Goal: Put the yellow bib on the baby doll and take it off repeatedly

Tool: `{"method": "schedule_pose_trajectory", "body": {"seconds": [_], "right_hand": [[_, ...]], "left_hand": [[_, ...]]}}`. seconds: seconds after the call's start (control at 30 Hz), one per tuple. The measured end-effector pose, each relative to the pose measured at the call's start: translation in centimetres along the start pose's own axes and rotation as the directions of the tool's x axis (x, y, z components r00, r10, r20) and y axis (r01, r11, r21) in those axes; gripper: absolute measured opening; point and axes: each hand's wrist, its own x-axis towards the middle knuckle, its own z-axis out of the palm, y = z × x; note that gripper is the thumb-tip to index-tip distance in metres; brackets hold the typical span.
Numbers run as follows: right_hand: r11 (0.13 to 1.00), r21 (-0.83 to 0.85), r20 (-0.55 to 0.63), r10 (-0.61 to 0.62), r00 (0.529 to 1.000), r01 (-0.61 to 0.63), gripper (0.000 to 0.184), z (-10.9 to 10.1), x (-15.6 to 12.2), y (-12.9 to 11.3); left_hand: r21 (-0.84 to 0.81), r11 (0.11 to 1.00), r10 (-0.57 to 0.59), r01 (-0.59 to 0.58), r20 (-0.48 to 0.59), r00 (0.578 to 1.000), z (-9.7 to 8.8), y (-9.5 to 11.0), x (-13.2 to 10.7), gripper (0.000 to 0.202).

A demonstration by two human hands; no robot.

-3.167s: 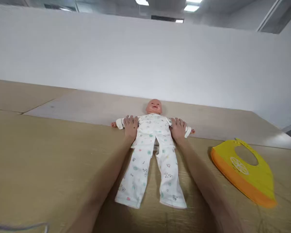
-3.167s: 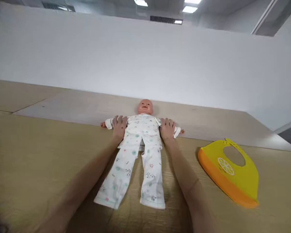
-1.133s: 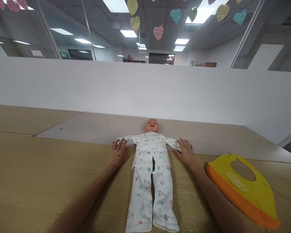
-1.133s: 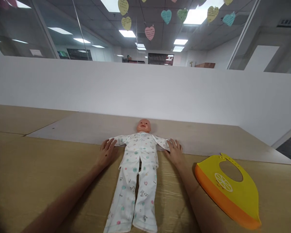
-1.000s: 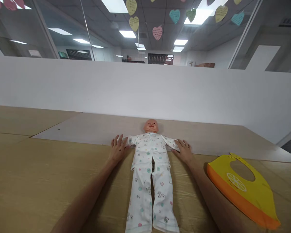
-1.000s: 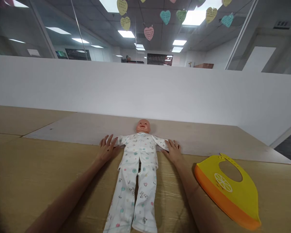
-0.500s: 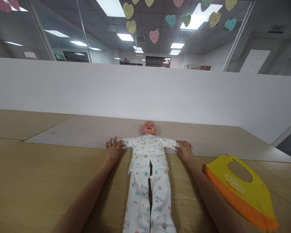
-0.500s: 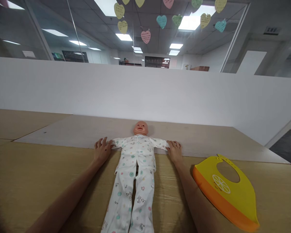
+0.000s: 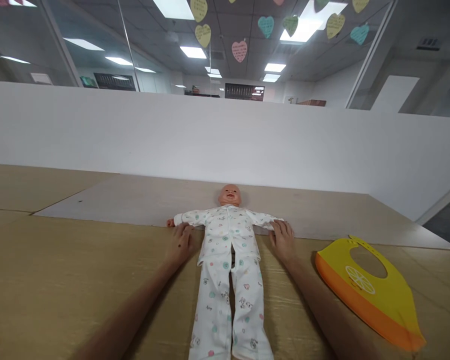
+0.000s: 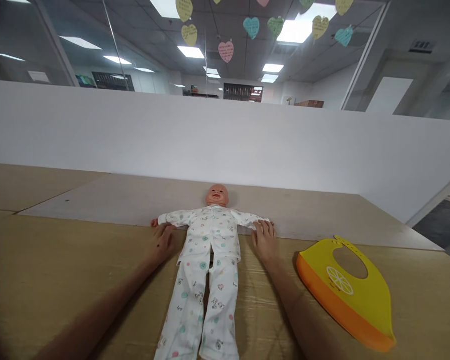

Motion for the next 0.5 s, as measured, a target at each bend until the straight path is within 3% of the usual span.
{"method": "schedule_pose_trajectory", "body": {"seconds": [0.17, 0.27, 0.4, 0.5], "right_hand": [[0.978, 0.184, 0.069, -0.107, 0.992, 0.093, 0.034, -2.3, -2.6, -2.4], [0.963, 0.236, 0.138, -0.168, 0.976, 0.132, 0.028, -3.9, -4.2, -3.7], [0.97, 0.219, 0.222, -0.157, 0.962, 0.107, 0.013, -5.6, -5.9, -5.0], [0.966, 0.236, 0.252, -0.167, 0.953, 0.107, 0.012, -6.4, -6.8, -5.6]], "left_hand": [[-0.161, 0.987, 0.066, -0.027, 0.238, 0.969, -2.4, 3.1, -2.6, 0.017], [-0.221, 0.972, 0.152, -0.082, 0.32, 0.935, -4.2, 4.2, -3.7, 0.016], [-0.302, 0.949, 0.203, -0.096, 0.347, 0.916, -6.3, 4.9, -4.8, 0.016], [-0.316, 0.939, 0.228, -0.135, 0.28, 0.933, -7.1, 5.3, -5.4, 0.025]]}}
